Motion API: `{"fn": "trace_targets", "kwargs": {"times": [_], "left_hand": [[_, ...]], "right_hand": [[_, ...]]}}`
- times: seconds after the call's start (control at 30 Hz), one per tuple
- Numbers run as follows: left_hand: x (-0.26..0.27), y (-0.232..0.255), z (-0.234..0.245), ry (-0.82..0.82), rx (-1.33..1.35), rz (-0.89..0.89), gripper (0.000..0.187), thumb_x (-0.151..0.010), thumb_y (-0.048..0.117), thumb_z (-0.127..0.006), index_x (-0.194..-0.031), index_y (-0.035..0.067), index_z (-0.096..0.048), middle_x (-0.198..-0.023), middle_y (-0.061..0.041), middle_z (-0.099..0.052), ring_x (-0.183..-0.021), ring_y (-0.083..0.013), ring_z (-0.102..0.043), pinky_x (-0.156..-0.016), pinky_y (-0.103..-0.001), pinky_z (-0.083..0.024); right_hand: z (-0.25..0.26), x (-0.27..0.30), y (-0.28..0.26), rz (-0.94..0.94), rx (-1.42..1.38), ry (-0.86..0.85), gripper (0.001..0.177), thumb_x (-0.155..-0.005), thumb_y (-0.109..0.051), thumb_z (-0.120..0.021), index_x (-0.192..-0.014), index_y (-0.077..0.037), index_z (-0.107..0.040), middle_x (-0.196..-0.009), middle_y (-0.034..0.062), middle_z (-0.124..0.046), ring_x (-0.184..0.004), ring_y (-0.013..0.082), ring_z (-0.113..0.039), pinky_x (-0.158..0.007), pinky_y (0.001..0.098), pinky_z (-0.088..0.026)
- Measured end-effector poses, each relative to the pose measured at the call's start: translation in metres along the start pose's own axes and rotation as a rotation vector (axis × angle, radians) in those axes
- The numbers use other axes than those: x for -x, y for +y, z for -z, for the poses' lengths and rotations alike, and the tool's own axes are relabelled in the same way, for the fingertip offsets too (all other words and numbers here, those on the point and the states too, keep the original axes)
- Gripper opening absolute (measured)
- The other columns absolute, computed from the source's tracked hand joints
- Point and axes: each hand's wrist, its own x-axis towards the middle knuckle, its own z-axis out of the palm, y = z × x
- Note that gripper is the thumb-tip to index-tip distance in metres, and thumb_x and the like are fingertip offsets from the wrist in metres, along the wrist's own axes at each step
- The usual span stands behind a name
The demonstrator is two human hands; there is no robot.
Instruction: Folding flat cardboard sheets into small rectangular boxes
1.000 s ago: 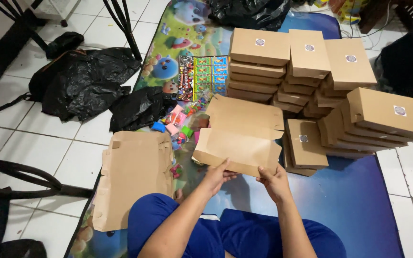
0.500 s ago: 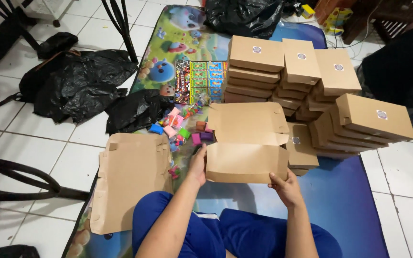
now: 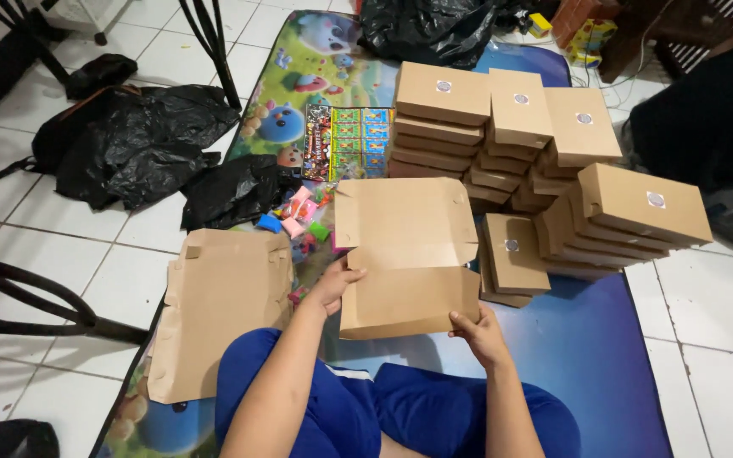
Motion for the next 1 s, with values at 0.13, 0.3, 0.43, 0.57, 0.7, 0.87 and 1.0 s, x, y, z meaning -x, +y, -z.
{"fn": "trace_targets", "kwargs": {"times": [0.13, 0.3, 0.43, 0.57, 0.7, 0.87, 1.0], "left_hand": [[0.007, 0.006, -0.01, 0.027, -0.02, -0.012, 0.044, -0.085, 0.0, -0.077, -0.127, 0.01, -0.066, -0.101, -0.015, -0.074, -0.084, -0.0324, -0.076, -0.072, -0.048, -0.064], [-0.003, -0.008, 0.005, 0.054, -0.016, -0.048, 0.052, -0.083, -0.002, -0.077, -0.133, 0.011, -0.065, -0.106, -0.013, -0.074, -0.086, -0.0317, -0.076, -0.074, -0.047, -0.065], [0.0, 0.0, 0.003, 0.069, -0.008, -0.055, 0.052, -0.084, -0.002, -0.076, -0.133, 0.011, -0.065, -0.105, -0.013, -0.074, -0.085, -0.0312, -0.076, -0.074, -0.046, -0.065], [-0.002, 0.004, 0.003, 0.079, -0.027, -0.08, 0.048, -0.083, -0.002, -0.076, -0.13, 0.009, -0.067, -0.103, -0.013, -0.073, -0.084, -0.0307, -0.075, -0.073, -0.046, -0.065], [-0.007, 0.004, -0.002, 0.078, -0.048, -0.097, 0.047, -0.083, -0.002, -0.075, -0.129, 0.008, -0.067, -0.101, -0.012, -0.072, -0.082, -0.0297, -0.074, -0.072, -0.045, -0.065], [-0.017, -0.006, -0.005, 0.069, -0.152, -0.115, 0.044, -0.082, 0.003, -0.08, -0.125, 0.007, -0.071, -0.101, -0.012, -0.073, -0.084, -0.0262, -0.073, -0.075, -0.042, -0.063], [-0.01, -0.003, -0.007, 0.096, -0.223, -0.138, 0.042, -0.079, 0.003, -0.084, -0.119, 0.005, -0.073, -0.1, -0.009, -0.073, -0.086, -0.0228, -0.071, -0.079, -0.04, -0.061]], "right_hand": [[0.013, -0.005, 0.0, 0.017, 0.001, -0.021, 0.037, -0.083, 0.006, -0.077, -0.117, 0.002, -0.065, -0.086, 0.0227, -0.069, -0.062, 0.0373, -0.073, -0.054, 0.0492, -0.065], [0.005, 0.007, -0.019, 0.089, 0.038, -0.064, 0.057, -0.081, 0.006, -0.077, -0.135, -0.001, -0.058, -0.091, 0.02, -0.068, -0.067, 0.0344, -0.074, -0.06, 0.0471, -0.066], [0.006, 0.004, -0.02, 0.073, 0.018, -0.124, 0.061, -0.083, 0.005, -0.076, -0.14, -0.003, -0.056, -0.093, 0.0203, -0.069, -0.07, 0.0347, -0.075, -0.064, 0.0499, -0.066], [0.017, -0.001, -0.023, 0.076, 0.056, -0.227, 0.08, -0.082, -0.007, -0.074, -0.155, -0.008, -0.041, -0.12, 0.0253, -0.065, -0.092, 0.0378, -0.072, -0.079, 0.0542, -0.062], [0.023, -0.006, -0.043, 0.088, 0.172, -0.233, 0.074, -0.087, -0.001, -0.068, -0.155, -0.008, -0.042, -0.125, 0.0268, -0.066, -0.103, 0.0369, -0.069, -0.089, 0.0557, -0.058], [0.014, -0.018, -0.047, 0.008, 0.285, -0.113, 0.049, -0.087, -0.002, -0.075, -0.134, -0.003, -0.06, -0.098, 0.0249, -0.073, -0.078, 0.0336, -0.072, -0.067, 0.0487, -0.061], [0.016, -0.026, -0.031, 0.043, 0.232, -0.076, 0.025, -0.089, -0.004, -0.073, -0.113, 0.003, -0.07, -0.077, 0.0217, -0.072, -0.058, 0.0298, -0.07, -0.049, 0.0428, -0.061]]}}
